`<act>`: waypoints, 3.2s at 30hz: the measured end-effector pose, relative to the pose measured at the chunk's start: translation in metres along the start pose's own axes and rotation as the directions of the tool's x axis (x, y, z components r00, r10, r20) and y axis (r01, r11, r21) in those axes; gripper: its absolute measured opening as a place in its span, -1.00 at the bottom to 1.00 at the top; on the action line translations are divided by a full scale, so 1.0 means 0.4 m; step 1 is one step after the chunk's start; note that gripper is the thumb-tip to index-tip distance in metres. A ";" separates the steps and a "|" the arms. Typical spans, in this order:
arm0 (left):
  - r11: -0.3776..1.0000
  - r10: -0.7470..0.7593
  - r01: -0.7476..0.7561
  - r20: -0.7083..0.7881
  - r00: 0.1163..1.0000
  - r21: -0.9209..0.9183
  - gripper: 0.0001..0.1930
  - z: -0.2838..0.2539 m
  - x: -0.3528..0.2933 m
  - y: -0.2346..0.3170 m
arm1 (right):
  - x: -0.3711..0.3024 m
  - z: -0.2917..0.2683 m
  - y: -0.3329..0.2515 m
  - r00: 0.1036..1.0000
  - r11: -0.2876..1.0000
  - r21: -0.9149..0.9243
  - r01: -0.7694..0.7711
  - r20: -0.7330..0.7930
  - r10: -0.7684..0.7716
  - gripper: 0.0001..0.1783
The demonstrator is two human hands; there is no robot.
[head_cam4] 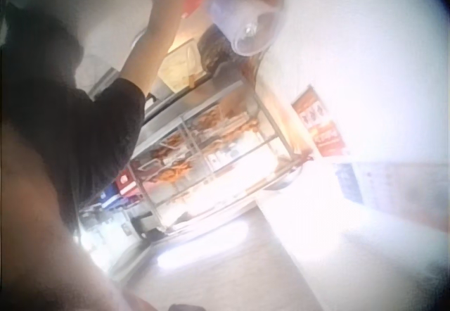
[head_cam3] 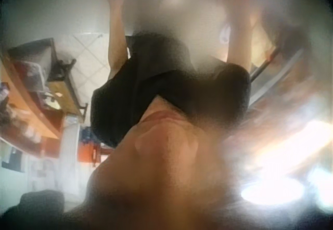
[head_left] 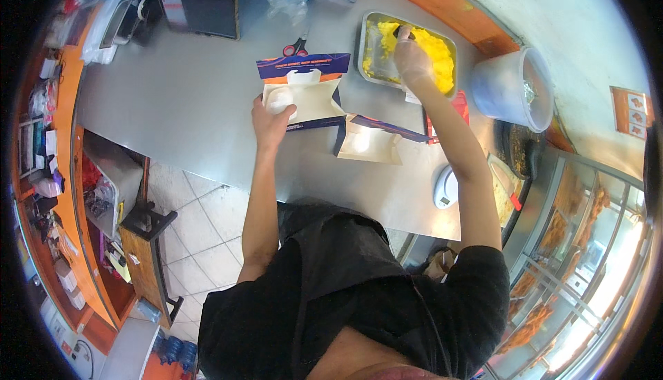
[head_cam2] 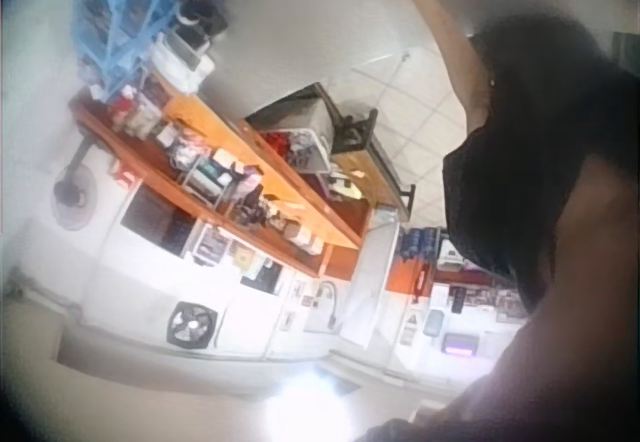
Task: The person assembles two food orders by placing steamed buns and scrambled eggs into paper boxes, then cuts fried chicken pieces and adds them to the boxes. The person uses a knife and a cutting board to portion the chicken.
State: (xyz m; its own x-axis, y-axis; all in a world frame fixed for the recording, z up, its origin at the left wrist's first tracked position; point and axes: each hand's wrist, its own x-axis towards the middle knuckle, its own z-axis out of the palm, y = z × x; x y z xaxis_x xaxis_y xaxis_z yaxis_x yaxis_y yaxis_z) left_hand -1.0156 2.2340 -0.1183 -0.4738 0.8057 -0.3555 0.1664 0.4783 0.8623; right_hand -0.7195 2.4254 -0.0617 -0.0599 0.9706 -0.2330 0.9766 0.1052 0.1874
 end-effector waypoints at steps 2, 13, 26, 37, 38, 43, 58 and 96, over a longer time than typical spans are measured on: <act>1.000 0.026 -0.026 0.005 1.000 0.011 -0.11 0.004 0.006 -0.014 | 0.006 0.018 -0.012 1.000 1.000 -0.021 0.012 0.017 -0.012 -0.23; 0.998 0.046 -0.049 0.077 0.996 0.048 -0.05 0.018 0.019 -0.008 | 0.019 0.020 -0.016 0.977 0.969 -0.126 0.214 0.052 -0.209 -0.51; 0.998 0.047 -0.046 0.046 0.998 -0.031 -0.01 0.026 0.045 -0.056 | -0.179 -0.154 0.017 0.905 0.681 0.725 -0.100 0.350 -0.240 -0.21; 0.979 0.069 -0.076 -0.045 0.997 -0.191 -0.14 0.022 0.013 0.001 | -0.323 -0.123 -0.339 0.849 0.908 0.152 0.390 0.323 -0.419 -0.51; 0.980 0.104 -0.117 -0.086 0.991 -0.163 -0.16 0.022 0.009 0.001 | -0.335 -0.113 -0.349 0.868 0.902 0.175 0.395 0.252 -0.428 -0.51; 0.911 0.129 -0.160 -0.105 0.986 -0.380 -0.21 0.026 -0.007 -0.021 | -0.349 -0.147 -0.295 0.835 0.830 0.138 0.541 0.030 -0.549 -0.46; 0.820 0.391 -0.452 -0.234 0.890 -0.350 -0.17 0.054 0.025 -0.082 | -0.052 -0.115 0.055 0.995 0.976 0.214 0.032 -0.095 -0.011 -0.24; 0.975 0.197 -0.192 -0.039 0.980 0.114 -0.11 0.033 0.053 -0.038 | -0.194 -0.078 0.013 0.797 0.876 0.238 0.420 0.365 -0.482 -0.01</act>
State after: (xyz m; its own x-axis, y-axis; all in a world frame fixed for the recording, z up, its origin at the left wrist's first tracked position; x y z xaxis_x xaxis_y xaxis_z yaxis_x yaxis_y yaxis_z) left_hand -1.0166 2.2485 -0.1437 -0.4654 0.8698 -0.1639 0.3519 0.3518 0.8674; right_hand -0.7164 2.3572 -0.0131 -0.4429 0.6436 -0.6242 0.8791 0.4487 -0.1611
